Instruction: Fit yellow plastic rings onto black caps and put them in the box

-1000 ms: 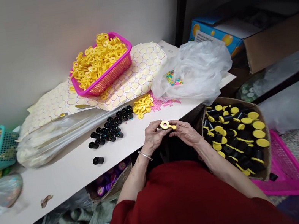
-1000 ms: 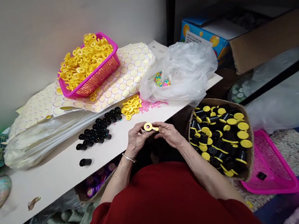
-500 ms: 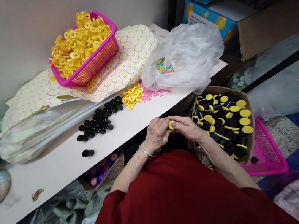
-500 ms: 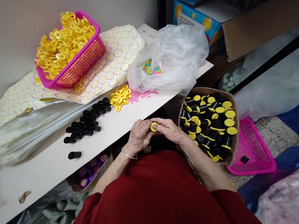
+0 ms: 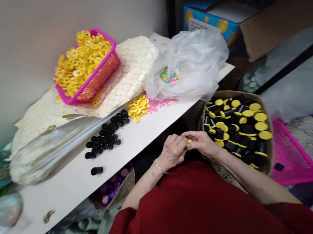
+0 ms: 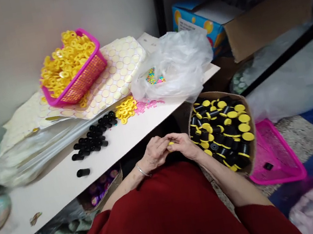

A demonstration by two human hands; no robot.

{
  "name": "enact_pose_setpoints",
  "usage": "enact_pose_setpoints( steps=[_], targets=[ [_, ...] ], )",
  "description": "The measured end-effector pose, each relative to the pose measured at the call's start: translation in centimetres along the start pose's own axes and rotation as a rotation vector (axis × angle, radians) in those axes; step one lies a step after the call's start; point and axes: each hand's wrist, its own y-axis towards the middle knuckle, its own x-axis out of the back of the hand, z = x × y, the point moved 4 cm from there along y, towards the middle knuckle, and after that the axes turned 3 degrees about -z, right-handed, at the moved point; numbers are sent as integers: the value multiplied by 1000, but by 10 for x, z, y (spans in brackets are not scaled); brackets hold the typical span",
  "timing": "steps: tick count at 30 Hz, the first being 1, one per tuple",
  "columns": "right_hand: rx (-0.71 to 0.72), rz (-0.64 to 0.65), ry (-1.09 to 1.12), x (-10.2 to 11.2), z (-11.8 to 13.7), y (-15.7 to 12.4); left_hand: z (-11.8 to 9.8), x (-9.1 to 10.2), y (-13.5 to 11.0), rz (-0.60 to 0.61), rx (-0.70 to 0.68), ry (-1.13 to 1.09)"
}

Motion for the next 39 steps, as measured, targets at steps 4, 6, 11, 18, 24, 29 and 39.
enact_pose_setpoints(
  steps=[4, 6, 11, 18, 24, 29, 39],
  targets=[
    [-18, 13, -56, -2, -8, 4, 14, -1, -5, -61, 111, -216],
    [-47, 39, -36, -5, -4, 4, 16, 2, -6, -123, 103, -281],
    [-107, 51, -3, -11, 11, 1, 12, 3, -9, -126, 90, -259],
    [-130, -85, 97, -13, 3, -3, 5, -6, -12, -47, 116, -245],
    [-233, 51, 208, -21, -13, 2, 9, -5, -18, -53, 162, -282],
    [-211, 140, 128, -22, -9, 5, 9, -7, -25, -52, 83, -254],
    [-93, -43, -19, -24, 12, 2, 20, 4, -12, -232, 186, -424]
  ],
)
